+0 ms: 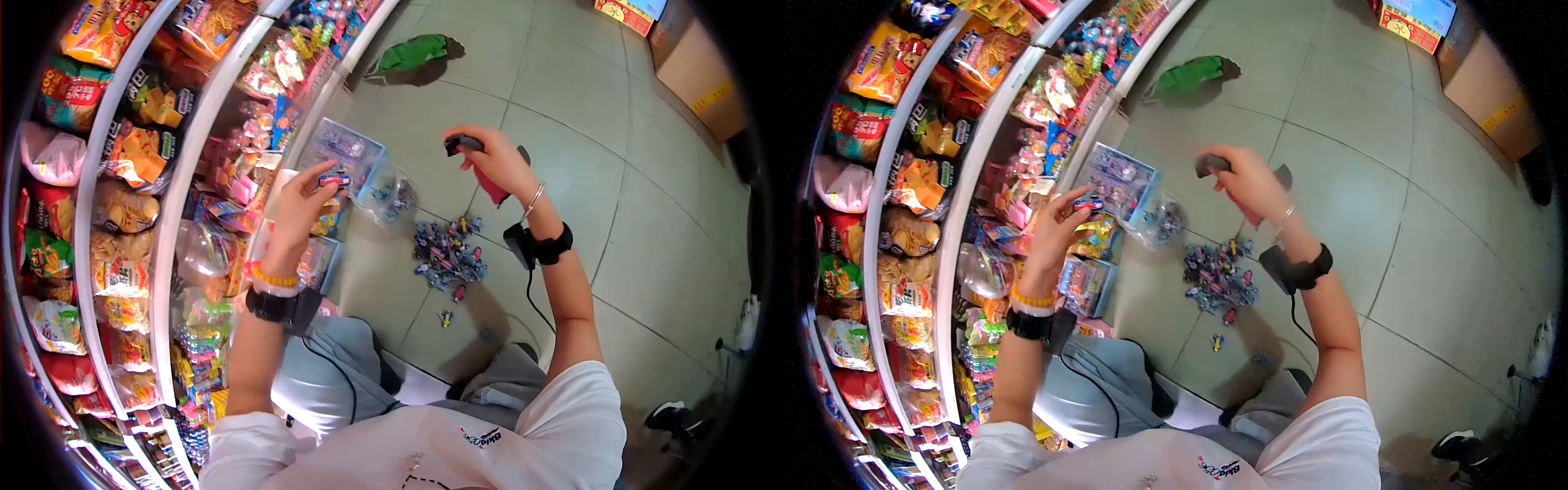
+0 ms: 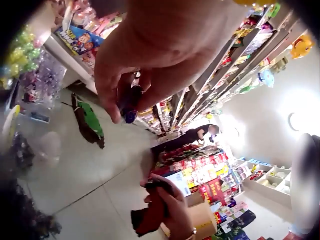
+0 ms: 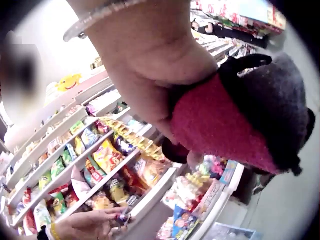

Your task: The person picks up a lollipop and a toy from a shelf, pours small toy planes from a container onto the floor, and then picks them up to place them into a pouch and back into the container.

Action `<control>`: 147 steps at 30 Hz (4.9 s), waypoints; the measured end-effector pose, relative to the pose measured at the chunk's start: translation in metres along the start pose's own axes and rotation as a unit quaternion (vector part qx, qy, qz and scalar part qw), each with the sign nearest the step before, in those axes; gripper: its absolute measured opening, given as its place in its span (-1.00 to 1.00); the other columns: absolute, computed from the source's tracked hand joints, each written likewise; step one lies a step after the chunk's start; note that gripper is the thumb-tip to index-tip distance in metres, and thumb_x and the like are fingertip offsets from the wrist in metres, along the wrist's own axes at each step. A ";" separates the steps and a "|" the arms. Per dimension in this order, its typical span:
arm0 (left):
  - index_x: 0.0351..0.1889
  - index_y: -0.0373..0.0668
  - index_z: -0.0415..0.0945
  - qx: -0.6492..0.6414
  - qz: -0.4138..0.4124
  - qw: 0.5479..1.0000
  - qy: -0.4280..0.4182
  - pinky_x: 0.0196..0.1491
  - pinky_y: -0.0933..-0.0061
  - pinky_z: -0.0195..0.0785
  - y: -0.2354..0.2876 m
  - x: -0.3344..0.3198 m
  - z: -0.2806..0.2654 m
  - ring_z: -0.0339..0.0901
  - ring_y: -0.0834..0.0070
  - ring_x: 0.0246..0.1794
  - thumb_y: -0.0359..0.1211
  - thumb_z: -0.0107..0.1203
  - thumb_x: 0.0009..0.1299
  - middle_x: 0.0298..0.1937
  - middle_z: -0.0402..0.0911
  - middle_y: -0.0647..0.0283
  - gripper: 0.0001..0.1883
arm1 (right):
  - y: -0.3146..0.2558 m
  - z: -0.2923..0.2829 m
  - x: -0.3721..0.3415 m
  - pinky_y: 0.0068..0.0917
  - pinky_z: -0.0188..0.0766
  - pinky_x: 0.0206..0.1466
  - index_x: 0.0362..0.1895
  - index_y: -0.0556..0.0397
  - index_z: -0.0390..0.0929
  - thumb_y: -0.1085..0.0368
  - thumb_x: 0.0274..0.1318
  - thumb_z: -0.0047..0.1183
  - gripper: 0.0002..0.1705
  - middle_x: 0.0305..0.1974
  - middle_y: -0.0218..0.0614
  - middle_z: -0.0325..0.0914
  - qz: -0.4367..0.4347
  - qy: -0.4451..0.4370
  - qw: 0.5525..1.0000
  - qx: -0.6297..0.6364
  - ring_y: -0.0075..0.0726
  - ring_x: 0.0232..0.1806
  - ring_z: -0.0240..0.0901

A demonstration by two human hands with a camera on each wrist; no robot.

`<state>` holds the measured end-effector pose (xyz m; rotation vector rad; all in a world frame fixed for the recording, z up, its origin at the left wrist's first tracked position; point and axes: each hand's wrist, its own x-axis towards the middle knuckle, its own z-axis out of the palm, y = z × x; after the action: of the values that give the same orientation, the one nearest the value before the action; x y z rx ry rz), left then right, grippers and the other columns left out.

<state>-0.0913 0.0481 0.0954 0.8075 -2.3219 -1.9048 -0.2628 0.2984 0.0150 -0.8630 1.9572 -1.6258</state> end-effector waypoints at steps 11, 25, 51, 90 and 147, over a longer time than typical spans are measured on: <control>0.38 0.30 0.01 -0.054 -0.133 0.990 0.006 0.09 0.25 0.18 -0.077 0.042 -0.005 0.28 0.40 0.09 -0.49 0.14 0.20 0.34 0.01 0.05 -0.18 | 0.056 -0.025 -0.058 -0.49 0.43 -0.38 -0.14 0.08 0.52 0.49 0.00 -0.08 -0.71 -0.41 -0.25 0.55 0.105 -0.034 0.983 -0.144 -0.41 -0.52 0.47; 0.34 0.00 0.13 -0.013 -0.023 0.995 -0.100 0.08 0.55 0.17 -0.030 -0.050 0.021 0.32 0.50 0.12 -0.42 0.10 0.26 0.22 0.29 0.06 -0.34 | 0.220 0.088 -0.060 -0.17 0.45 -0.12 -0.13 -0.06 0.39 0.37 -0.26 0.21 -0.53 -0.17 -0.13 0.40 0.094 -0.070 0.886 -0.449 0.02 -0.11 0.43; 0.32 -0.09 0.12 -0.083 0.007 0.984 -0.157 -0.06 0.54 0.39 -0.008 -0.081 0.052 0.50 0.51 -0.04 -0.32 0.06 0.36 0.13 0.38 0.17 -0.42 | -0.042 0.079 -0.041 -0.55 0.35 -0.16 -0.23 0.08 0.41 0.38 -0.20 0.20 -0.64 -0.37 -0.40 0.46 -0.044 -0.030 0.996 -0.066 -0.54 -0.31 0.38; 0.23 -0.37 0.19 -0.283 -0.006 0.939 -0.194 0.20 0.29 0.25 0.001 -0.080 0.045 0.38 0.26 0.16 -0.26 -0.08 0.44 0.16 0.39 0.06 -0.52 | -0.068 0.098 -0.054 -0.33 0.39 -0.25 -0.28 0.04 0.50 0.47 -0.44 0.30 -0.55 -0.27 -0.21 0.51 -0.290 0.203 0.925 -0.135 -0.02 -0.35 0.45; 0.05 -0.37 0.37 -0.307 0.059 0.950 0.007 -0.09 0.48 0.45 0.020 -0.078 -0.019 0.53 0.44 -0.13 -0.49 0.11 0.28 -0.12 0.55 0.16 -0.63 | -0.124 0.089 -0.005 -0.37 0.49 -0.09 -0.01 0.20 0.23 0.54 0.08 -0.07 -0.65 -0.14 0.02 0.52 -0.203 0.144 0.966 0.064 -0.17 -0.23 0.54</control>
<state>-0.0249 0.0645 0.1417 0.5856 -1.5520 -2.3394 -0.1756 0.2266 0.1177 -1.0796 1.9185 -2.1968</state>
